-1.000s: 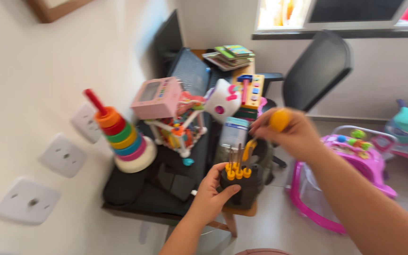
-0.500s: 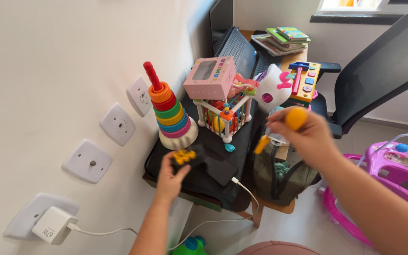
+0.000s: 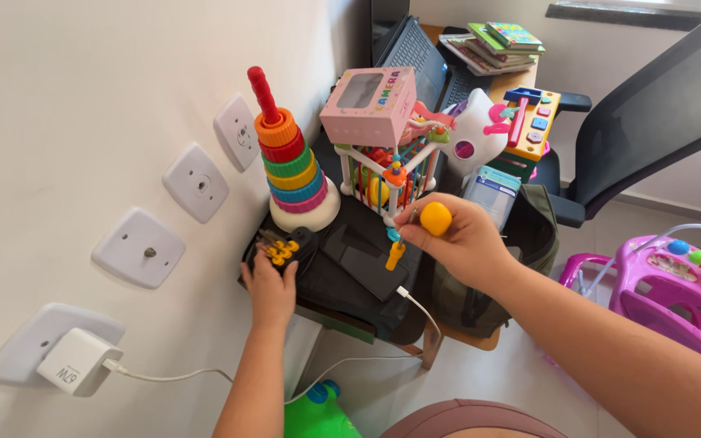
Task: The person moves several toys and books from a wall shelf to a desk. They then retrieve a screwdriver set from a bag, select a screwdriver, and use it to tighten screws on the wooden shelf brackets.
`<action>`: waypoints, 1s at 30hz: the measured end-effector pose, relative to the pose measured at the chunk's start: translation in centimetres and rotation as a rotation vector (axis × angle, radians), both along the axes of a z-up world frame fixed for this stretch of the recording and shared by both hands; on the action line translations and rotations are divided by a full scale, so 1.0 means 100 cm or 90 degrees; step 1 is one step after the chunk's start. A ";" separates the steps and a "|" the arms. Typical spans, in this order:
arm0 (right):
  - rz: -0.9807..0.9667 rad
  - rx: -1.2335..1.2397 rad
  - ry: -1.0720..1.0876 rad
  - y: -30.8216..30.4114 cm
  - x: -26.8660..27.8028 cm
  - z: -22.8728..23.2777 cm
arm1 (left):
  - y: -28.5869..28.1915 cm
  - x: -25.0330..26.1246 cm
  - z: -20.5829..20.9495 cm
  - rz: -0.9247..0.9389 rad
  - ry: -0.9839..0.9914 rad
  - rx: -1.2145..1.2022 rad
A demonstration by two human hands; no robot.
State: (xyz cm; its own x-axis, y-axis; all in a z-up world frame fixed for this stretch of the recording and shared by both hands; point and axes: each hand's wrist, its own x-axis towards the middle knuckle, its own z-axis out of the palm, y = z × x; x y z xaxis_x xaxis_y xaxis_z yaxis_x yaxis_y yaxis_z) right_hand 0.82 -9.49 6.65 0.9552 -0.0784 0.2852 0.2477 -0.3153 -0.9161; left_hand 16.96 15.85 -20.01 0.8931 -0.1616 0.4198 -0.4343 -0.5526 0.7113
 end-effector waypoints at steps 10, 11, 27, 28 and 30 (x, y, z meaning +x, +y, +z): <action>-0.013 -0.044 0.066 0.008 -0.011 0.000 | 0.034 0.049 0.011 -0.060 0.144 0.141; -0.015 -0.037 0.083 0.009 -0.012 -0.001 | 0.032 0.053 0.014 -0.076 0.138 0.114; -0.031 0.009 0.072 0.005 -0.022 -0.012 | -0.009 0.039 0.033 -0.024 0.147 -0.082; -0.030 0.014 0.073 0.005 -0.022 -0.012 | -0.009 0.037 0.033 -0.017 0.152 -0.083; -0.032 0.020 0.074 0.005 -0.023 -0.013 | -0.010 0.032 0.034 -0.018 0.127 -0.098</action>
